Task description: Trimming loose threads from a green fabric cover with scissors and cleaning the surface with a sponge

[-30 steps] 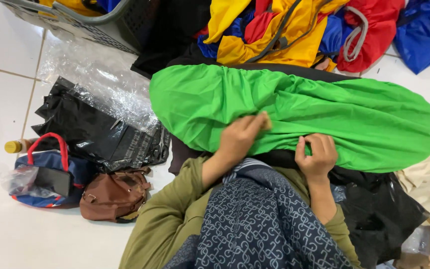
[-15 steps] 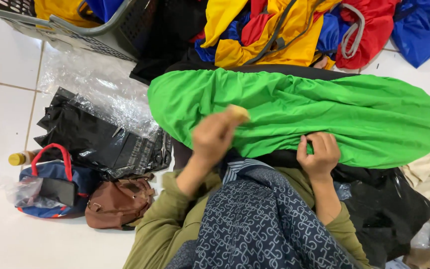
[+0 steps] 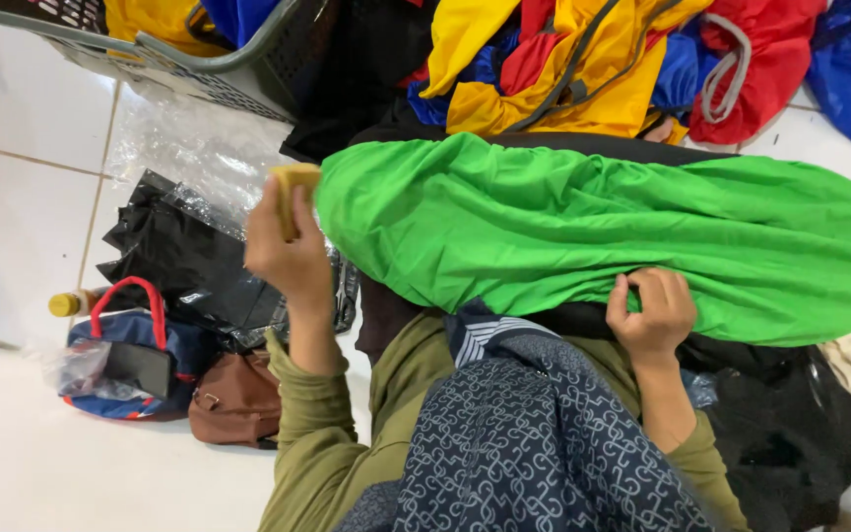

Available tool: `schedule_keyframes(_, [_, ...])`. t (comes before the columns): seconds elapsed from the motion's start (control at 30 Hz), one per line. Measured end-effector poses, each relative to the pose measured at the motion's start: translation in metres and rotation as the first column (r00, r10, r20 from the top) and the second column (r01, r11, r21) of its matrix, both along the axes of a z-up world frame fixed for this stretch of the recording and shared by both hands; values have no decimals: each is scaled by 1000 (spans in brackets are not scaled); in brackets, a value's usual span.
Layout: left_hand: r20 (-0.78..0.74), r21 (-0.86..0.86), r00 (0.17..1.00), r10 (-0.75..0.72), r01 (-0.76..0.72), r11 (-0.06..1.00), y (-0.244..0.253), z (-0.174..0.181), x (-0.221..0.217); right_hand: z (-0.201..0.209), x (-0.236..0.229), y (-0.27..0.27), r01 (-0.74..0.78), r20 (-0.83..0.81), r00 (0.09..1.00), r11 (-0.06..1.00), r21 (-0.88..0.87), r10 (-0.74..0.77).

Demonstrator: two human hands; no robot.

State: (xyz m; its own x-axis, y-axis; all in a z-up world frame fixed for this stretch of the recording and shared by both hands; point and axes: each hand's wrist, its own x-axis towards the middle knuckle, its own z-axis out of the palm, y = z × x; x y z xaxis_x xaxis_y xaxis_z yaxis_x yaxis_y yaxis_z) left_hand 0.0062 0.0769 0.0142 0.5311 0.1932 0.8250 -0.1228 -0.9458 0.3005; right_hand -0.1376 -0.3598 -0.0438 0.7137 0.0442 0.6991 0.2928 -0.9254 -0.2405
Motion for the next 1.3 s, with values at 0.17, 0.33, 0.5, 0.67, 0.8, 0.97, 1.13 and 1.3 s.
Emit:
schedule_keyframes(0.17, [4, -156, 813, -583, 576, 802, -125, 15, -61, -1, -6, 0, 12, -42, 999, 999, -30, -13])
schedule_keyframes(0.33, [-293, 165, 625, -724, 778, 606, -142, -12, -75, -6, -9, -2, 26, -40, 999, 999, -29, -27])
schedule_keyframes(0.5, [-101, 311, 990, -101, 128, 942, -23, -2, -6, 1, -5, 3, 12, -25, 1000, 1000, -14, -12])
schedule_keyframes(0.67, [-46, 93, 999, -4, 8, 996, 29, 5, 7, -3, -3, 1, 18, -1, 1000, 1000, -9, -18])
schedule_keyframes(0.8, [35, -145, 901, -433, 433, 889, -71, 23, -29, -2, -6, 1, 27, -35, 999, 999, -32, -28])
schedule_keyframes(0.97, [-137, -106, 448, -883, 880, 463, -187, 29, -54, -2, -4, 1, 10, -37, 999, 1000, -18, -11])
schedule_keyframes(1.13, [-443, 224, 683, -580, 711, 666, -201, -1, -39, 3, -7, 4, 31, -56, 998, 1000, -7, -31])
schedule_keyframes(1.3, [-309, 237, 945, -109, 187, 953, -85, 5, 1, 1, -7, 1, 21, -30, 999, 1000, 4, -21])
